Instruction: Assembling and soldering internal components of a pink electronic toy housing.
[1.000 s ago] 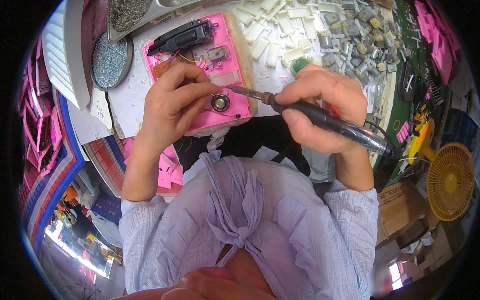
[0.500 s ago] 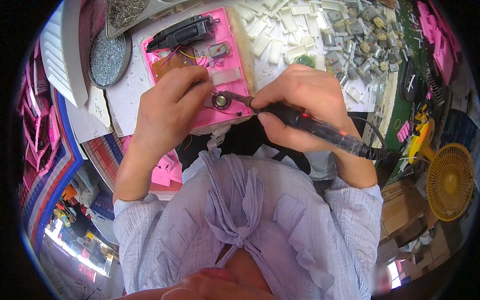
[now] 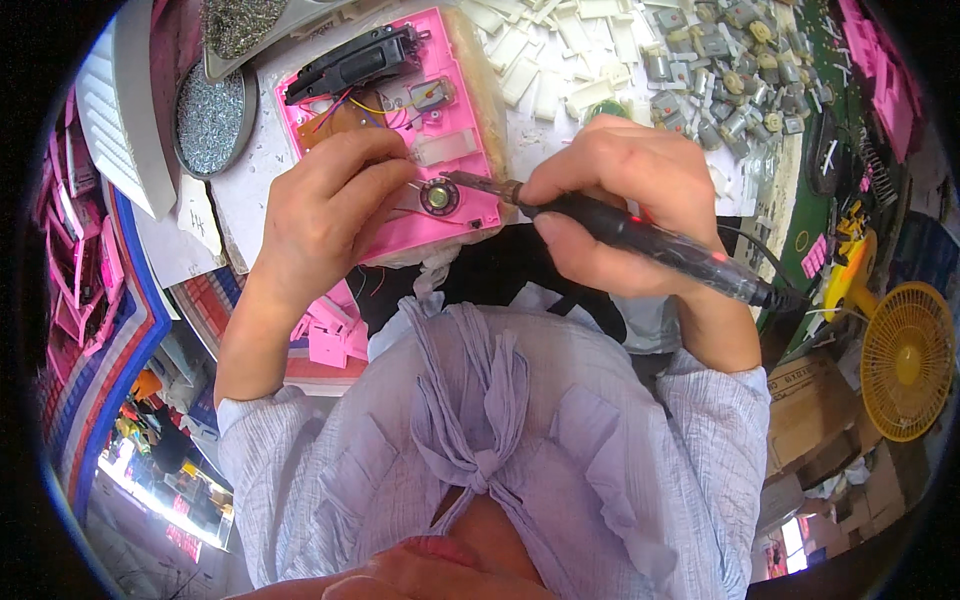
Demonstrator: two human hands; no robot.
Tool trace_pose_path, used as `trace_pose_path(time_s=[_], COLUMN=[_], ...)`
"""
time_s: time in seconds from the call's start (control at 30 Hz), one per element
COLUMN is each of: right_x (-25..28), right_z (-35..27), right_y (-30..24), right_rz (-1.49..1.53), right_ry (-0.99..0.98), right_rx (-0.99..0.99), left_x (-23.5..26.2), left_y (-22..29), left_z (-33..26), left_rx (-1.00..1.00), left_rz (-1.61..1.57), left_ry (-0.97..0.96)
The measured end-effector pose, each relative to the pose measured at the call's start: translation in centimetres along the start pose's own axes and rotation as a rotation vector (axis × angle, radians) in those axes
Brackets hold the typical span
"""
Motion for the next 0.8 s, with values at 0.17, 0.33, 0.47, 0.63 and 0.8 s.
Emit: trace_pose_path(time_s=[0.17,0.33,0.47,0.63,0.8], right_x=[-1.0,-1.5,-1.7,-1.8,-2.0], right_z=[0.6,0.9,0.9,1.0,1.0], right_y=[0.0,0.3,0.4,0.3,0.5], right_rz=[-0.022,-0.027,-0.024,-0.034,-0.035], right_ry=[-0.024,-0.078,-0.074,-0.088,-0.100], right_rx=[0.059,0.050,0.039,0.032,0.030], left_x=[-0.1,-0.1,-0.1,-0.3,-0.3], left_y=[0.7,1.3,1.8,1.9,1.9], left_z=[0.1,-0.1,-0.2,-0.2,-0.1], left_rx=[-0.031,-0.082,-0.114,-0.168,-0.168], left_rz=[0.069,0.137,0.178,0.213,0.201], left_ry=[-0.025,-0.009,-0.010,-0.043,-0.059])
Point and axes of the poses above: each hand's wrist, its own z-axis towards the middle knuckle, its own x-axis out of the back of the hand, y = z × x, the point moved 9 cm from there along z, towards the middle knuckle, and after that the axes turned 14 degrees about x, right-handed, at the moved point
